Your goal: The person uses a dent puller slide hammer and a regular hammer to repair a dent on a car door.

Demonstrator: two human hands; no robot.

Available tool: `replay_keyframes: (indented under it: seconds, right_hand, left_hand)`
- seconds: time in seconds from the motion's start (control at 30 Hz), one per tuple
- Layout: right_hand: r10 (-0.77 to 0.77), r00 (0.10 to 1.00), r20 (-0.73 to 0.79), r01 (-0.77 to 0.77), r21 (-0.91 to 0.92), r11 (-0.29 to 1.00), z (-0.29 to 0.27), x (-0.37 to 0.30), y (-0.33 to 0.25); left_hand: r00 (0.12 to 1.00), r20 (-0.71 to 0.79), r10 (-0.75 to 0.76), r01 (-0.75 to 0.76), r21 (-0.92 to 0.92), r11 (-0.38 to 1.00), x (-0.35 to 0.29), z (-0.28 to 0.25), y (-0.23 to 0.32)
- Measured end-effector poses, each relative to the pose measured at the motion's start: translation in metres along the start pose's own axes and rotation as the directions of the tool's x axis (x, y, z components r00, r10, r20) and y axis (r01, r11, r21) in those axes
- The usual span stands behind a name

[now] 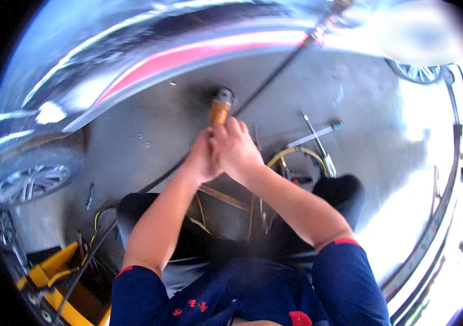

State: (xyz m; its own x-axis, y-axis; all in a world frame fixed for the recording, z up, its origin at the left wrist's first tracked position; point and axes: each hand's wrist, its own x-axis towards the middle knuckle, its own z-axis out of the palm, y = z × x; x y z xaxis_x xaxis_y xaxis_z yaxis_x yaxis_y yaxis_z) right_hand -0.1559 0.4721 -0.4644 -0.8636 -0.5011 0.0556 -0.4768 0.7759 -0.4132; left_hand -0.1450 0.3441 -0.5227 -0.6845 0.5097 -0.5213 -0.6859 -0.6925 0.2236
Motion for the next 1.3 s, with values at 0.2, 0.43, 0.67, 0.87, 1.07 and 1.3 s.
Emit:
replay_keyframes:
  seconds: [0.2,0.43,0.67,0.87,1.07,1.3]
  right_hand:
    - [-0.056,0.998,-0.018,0.056,-0.020,0.998,-0.015,-0.025,-0.004]
    - [-0.177,0.978,0.106,0.159,0.162,0.974,-0.060,-0.049,0.047]
    - [0.432,0.723,0.539,-0.374,-0.221,0.901,-0.135,-0.068,0.247]
    - [0.002,0.462,0.887,0.020,-0.013,1.000,-0.025,-0.033,0.209]
    - [-0.171,0.584,0.794,0.028,0.190,0.981,0.181,-0.079,0.094]
    - [-0.055,0.674,0.737,-0.019,0.091,0.996,0.254,-0.100,0.061]
  left_hand:
    - [0.995,0.103,0.008,-0.001,-0.061,0.998,0.008,-0.006,-0.003]
    - [0.972,0.153,-0.178,0.181,-0.003,0.984,0.018,-0.043,-0.006]
    - [0.907,-0.389,0.159,-0.084,0.202,0.976,-0.012,0.001,0.002]
    - [0.888,-0.334,0.315,-0.270,0.174,0.947,-0.027,0.051,0.007]
    - [0.890,-0.287,0.355,-0.234,0.381,0.895,-0.095,0.072,0.000]
    - [0.623,-0.311,0.718,-0.060,0.896,0.440,-0.182,0.148,0.016]
